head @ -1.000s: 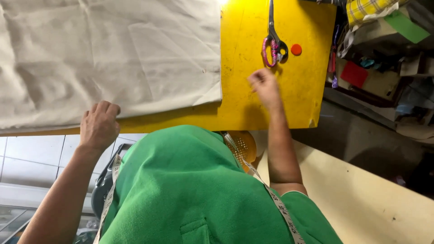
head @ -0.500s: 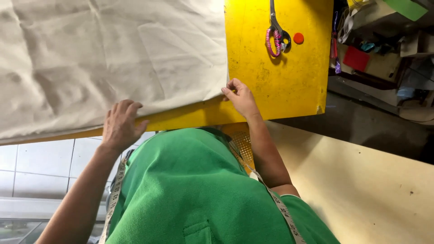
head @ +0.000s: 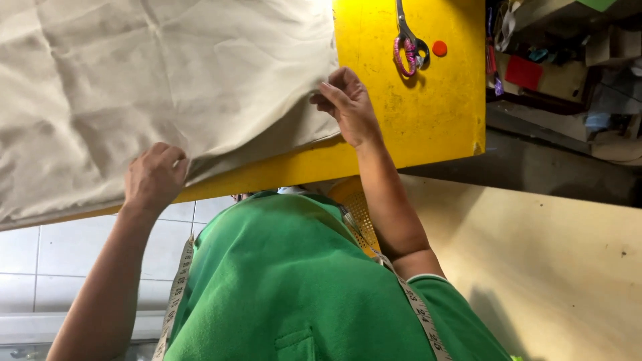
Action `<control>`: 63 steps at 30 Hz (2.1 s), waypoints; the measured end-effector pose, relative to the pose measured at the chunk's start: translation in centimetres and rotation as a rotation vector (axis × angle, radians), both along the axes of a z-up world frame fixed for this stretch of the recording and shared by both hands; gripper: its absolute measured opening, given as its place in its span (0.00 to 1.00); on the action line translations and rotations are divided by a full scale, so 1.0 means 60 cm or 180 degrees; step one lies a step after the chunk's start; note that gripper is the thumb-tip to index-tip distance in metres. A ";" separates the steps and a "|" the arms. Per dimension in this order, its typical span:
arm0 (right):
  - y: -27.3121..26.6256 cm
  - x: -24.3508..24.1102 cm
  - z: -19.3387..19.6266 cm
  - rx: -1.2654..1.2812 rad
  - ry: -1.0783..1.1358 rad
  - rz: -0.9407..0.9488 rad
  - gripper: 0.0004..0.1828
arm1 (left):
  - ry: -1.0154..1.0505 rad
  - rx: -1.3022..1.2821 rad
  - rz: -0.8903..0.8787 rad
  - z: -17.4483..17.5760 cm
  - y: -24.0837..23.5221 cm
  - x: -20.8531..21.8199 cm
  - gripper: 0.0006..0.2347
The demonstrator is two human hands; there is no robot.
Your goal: Measuring and cutting a piece of beige fabric on a yellow work table using a tape measure and tailor's scissors.
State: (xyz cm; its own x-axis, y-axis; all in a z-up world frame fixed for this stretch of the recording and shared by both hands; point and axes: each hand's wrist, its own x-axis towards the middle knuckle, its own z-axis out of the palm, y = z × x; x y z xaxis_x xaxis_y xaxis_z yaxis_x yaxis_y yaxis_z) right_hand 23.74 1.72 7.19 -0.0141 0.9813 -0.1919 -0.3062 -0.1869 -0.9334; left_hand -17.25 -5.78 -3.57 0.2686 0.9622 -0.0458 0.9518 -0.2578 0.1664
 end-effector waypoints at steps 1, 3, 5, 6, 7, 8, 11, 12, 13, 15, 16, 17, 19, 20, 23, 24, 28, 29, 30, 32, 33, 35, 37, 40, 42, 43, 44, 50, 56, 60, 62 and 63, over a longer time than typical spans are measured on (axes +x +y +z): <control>0.004 -0.003 0.001 0.0034 0.0115 0.0159 0.08 | -0.0224 -0.0311 0.0207 0.014 0.003 0.000 0.06; 0.018 -0.006 0.005 0.0058 0.0248 0.0273 0.07 | -0.0423 -0.0638 0.0371 0.047 0.007 0.016 0.05; 0.040 -0.004 0.010 0.0324 0.0329 0.0561 0.07 | -0.1068 -0.0776 0.0312 0.081 0.004 0.051 0.16; 0.050 -0.007 0.030 0.0314 0.0328 0.0544 0.07 | -0.1067 -0.0790 0.0297 0.095 0.007 0.076 0.16; 0.060 -0.010 0.050 0.0345 0.0112 0.0610 0.08 | -0.1096 -0.0750 0.0143 0.109 0.010 0.100 0.24; 0.076 -0.014 0.072 0.0396 -0.0104 0.0686 0.09 | -0.1126 -0.0687 -0.0003 0.125 0.017 0.124 0.33; 0.118 -0.033 0.113 0.0533 -0.0476 0.0762 0.10 | -0.0920 -0.0330 0.0145 0.116 0.049 0.150 0.32; 0.124 -0.039 0.120 0.0534 -0.0478 0.0756 0.10 | -0.0920 -0.0329 0.0139 0.081 0.072 0.108 0.32; 0.130 -0.045 0.127 0.0860 -0.0446 0.0787 0.10 | -0.0739 0.0372 0.0148 0.045 0.096 0.067 0.21; 0.127 -0.051 0.150 0.1196 -0.0426 0.0805 0.13 | -0.0568 0.1082 0.0133 0.049 0.127 0.002 0.15; 0.114 -0.056 0.164 0.1446 -0.0477 0.0987 0.10 | -0.0691 0.1621 -0.0087 0.089 0.127 -0.025 0.16; 0.101 -0.061 0.179 0.1698 -0.0526 0.1167 0.11 | -0.0817 0.2150 -0.0328 0.128 0.129 -0.053 0.18; 0.045 -0.045 0.108 0.1409 -0.0566 0.1172 0.08 | -0.0618 0.2139 -0.0211 0.173 0.091 -0.046 0.19; 0.024 -0.039 0.075 0.1145 -0.0598 0.1185 0.05 | -0.0405 0.2148 -0.0081 0.198 0.075 -0.044 0.21; -0.076 -0.051 -0.065 -0.0599 -0.1143 0.1038 0.07 | -0.0030 0.0462 0.0326 0.151 0.026 -0.027 0.37; -0.096 -0.047 -0.085 -0.0632 -0.1131 0.1047 0.07 | -0.0021 0.0428 0.0328 0.124 0.012 -0.023 0.37; -0.127 -0.008 -0.107 -0.1106 -0.1899 0.1939 0.17 | -0.0019 -0.0565 0.0756 0.088 -0.020 -0.004 0.26; -0.123 0.006 -0.098 -0.0965 -0.2044 0.2001 0.18 | -0.0082 -0.0902 0.0970 0.098 -0.021 0.001 0.26; -0.104 0.036 -0.094 -0.0960 -0.2052 0.2025 0.18 | -0.0090 -0.0904 0.0995 0.096 -0.017 -0.003 0.26; -0.061 0.093 -0.086 -0.0746 -0.1991 0.1284 0.12 | 0.0123 -0.1000 0.1113 0.093 -0.008 -0.011 0.21; -0.037 0.125 -0.073 -0.0729 -0.1999 0.1306 0.12 | 0.0114 -0.0992 0.1139 0.088 -0.007 -0.009 0.21; 0.011 0.186 -0.049 -0.0411 -0.2998 0.0600 0.15 | -0.0063 -0.0097 0.0842 0.078 -0.009 -0.005 0.20; 0.057 0.241 -0.061 -0.0245 -0.3414 0.0271 0.15 | -0.0164 0.0203 0.0709 0.078 0.002 0.033 0.21; 0.133 0.314 -0.106 0.0396 -0.4310 -0.0307 0.21 | -0.0344 0.0231 0.0659 0.085 0.015 0.089 0.24; 0.175 0.360 -0.157 0.0884 -0.4773 -0.0511 0.27 | -0.0434 -0.0066 0.0777 0.066 0.017 0.101 0.26; 0.195 0.381 -0.188 0.0679 -0.4854 -0.0354 0.34 | -0.0316 -0.0378 0.0903 0.044 0.016 0.095 0.27; 0.213 0.401 -0.220 0.0464 -0.4931 -0.0199 0.41 | -0.0195 -0.0696 0.1022 0.022 0.015 0.086 0.29; 0.221 0.342 -0.176 0.0503 -0.5389 -0.0218 0.33 | -0.0303 -0.0459 0.0993 0.025 0.007 0.123 0.19; 0.223 0.286 -0.114 -0.0820 -0.4642 0.0039 0.35 | -0.0919 -0.0059 0.0515 0.039 0.016 0.207 0.14; 0.159 0.239 -0.105 -0.0807 -0.3130 -0.0226 0.35 | -0.2024 -0.0430 0.0480 0.089 0.023 0.256 0.10; 0.114 0.195 -0.119 0.0290 -0.1567 -0.0277 0.24 | -0.2790 -0.0644 0.0454 0.104 0.029 0.284 0.09; 0.082 0.141 -0.083 0.0277 -0.1565 -0.0305 0.24 | -0.2782 -0.0662 0.0429 0.096 0.030 0.300 0.09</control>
State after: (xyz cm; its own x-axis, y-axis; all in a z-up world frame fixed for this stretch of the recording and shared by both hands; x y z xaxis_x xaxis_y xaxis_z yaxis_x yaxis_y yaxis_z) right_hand 32.20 6.63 2.19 0.1482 0.9864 -0.0708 0.1614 -0.0948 -0.9823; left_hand 0.77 -3.97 2.20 0.1750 0.9830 -0.0550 0.4843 -0.0373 0.8741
